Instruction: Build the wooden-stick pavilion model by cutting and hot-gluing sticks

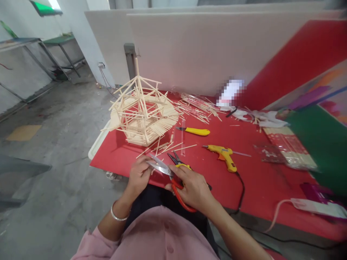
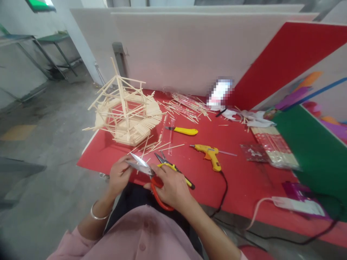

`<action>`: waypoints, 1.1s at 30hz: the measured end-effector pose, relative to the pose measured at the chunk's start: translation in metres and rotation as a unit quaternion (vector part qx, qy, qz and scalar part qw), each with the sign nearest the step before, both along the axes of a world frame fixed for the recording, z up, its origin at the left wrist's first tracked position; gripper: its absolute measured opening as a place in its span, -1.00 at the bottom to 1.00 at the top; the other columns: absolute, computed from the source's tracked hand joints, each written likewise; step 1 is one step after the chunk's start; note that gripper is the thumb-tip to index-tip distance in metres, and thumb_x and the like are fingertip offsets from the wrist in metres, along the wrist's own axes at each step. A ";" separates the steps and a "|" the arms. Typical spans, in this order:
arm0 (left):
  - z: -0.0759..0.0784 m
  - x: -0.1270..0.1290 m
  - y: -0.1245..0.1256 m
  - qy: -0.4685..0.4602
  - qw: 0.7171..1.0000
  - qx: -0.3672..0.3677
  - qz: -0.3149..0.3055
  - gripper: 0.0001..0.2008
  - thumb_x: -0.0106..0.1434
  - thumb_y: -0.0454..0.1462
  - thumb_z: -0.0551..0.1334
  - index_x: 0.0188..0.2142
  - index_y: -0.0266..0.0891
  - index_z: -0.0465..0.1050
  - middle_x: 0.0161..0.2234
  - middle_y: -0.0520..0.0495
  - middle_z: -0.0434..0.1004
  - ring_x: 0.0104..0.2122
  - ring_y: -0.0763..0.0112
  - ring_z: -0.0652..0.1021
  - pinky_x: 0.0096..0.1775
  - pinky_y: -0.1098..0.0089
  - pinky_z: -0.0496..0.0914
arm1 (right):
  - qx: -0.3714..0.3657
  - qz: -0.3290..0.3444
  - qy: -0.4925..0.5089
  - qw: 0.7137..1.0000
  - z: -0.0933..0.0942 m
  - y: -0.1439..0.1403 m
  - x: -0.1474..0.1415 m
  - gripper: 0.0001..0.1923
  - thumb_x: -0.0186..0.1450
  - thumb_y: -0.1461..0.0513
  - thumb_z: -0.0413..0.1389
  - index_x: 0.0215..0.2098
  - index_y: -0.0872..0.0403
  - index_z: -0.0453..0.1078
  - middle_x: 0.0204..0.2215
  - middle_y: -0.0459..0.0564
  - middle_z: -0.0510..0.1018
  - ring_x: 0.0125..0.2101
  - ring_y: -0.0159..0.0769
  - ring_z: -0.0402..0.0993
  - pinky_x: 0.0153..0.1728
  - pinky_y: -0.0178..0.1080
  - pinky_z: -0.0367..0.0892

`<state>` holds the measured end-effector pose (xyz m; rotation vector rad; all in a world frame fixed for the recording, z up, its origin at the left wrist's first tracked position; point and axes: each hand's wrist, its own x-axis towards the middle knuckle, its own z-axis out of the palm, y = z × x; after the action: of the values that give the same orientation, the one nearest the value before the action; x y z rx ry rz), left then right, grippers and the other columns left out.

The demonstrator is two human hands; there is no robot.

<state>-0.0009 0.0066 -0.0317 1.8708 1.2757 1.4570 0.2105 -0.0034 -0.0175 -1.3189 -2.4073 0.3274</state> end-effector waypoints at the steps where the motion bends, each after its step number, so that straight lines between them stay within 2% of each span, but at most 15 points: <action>1: 0.000 -0.001 0.001 -0.002 1.000 -0.002 -0.001 -0.79 0.20 -0.44 0.15 -0.44 -0.24 0.54 -0.40 -0.06 0.55 -0.37 0.41 0.56 -0.33 0.44 0.43 | -0.004 0.000 0.002 1.000 0.000 0.000 -0.001 -0.51 0.27 -0.01 0.09 0.08 0.05 0.32 -0.26 0.07 0.53 -0.31 -0.19 0.51 -0.40 -0.26 0.36; 8: -0.005 -0.003 0.001 -0.019 1.000 -0.016 -0.010 -0.78 0.24 -0.41 0.14 -0.48 -0.23 0.50 -0.39 -0.06 0.54 -0.35 0.39 0.55 -0.29 0.42 0.42 | -0.060 0.021 0.034 0.997 0.002 0.000 -0.005 -0.52 0.28 0.00 0.08 0.08 0.04 0.31 -0.25 0.07 0.54 -0.30 -0.23 0.51 -0.31 -0.25 0.39; 16: -0.001 0.001 0.000 -0.015 0.999 -0.026 -0.024 -0.80 0.26 -0.38 0.14 -0.45 -0.23 0.50 -0.44 -0.05 0.51 -0.40 0.40 0.52 -0.34 0.42 0.39 | -0.002 -0.004 0.024 1.000 -0.006 -0.002 -0.001 -0.55 0.29 -0.01 0.06 0.03 0.06 0.37 -0.33 0.05 0.57 -0.36 -0.23 0.53 -0.41 -0.30 0.34; 21: 0.000 0.006 -0.001 -0.013 0.998 -0.052 -0.025 -0.80 0.28 -0.35 0.14 -0.44 -0.23 0.51 -0.43 -0.05 0.50 -0.39 0.40 0.51 -0.34 0.43 0.39 | -0.028 -0.007 0.055 0.998 -0.007 -0.005 0.004 -0.58 0.32 0.02 0.04 0.04 0.07 0.36 -0.30 0.07 0.58 -0.32 -0.24 0.53 -0.31 -0.28 0.38; 27: -0.007 0.006 0.000 -0.002 0.998 -0.044 -0.035 -0.79 0.25 -0.41 0.09 -0.33 -0.23 0.51 -0.33 -0.09 0.52 -0.32 0.38 0.53 -0.27 0.39 0.42 | -0.019 -0.018 0.008 1.000 -0.002 -0.005 0.010 -0.48 0.23 -0.04 0.12 0.07 0.03 0.34 -0.25 0.07 0.54 -0.28 -0.18 0.51 -0.39 -0.25 0.37; 33: -0.003 0.006 0.001 0.013 0.996 -0.051 -0.066 -0.79 0.28 -0.40 0.08 -0.39 -0.24 0.47 -0.36 -0.09 0.52 -0.33 0.38 0.52 -0.28 0.39 0.41 | -0.050 -0.008 0.039 0.998 -0.004 -0.005 0.014 -0.48 0.23 -0.06 0.13 0.06 0.02 0.35 -0.25 0.06 0.56 -0.29 -0.21 0.52 -0.34 -0.27 0.37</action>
<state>0.0052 0.0076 -0.0344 1.8734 1.1907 1.2802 0.2249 -0.0082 -0.0216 -1.3400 -2.3414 0.4909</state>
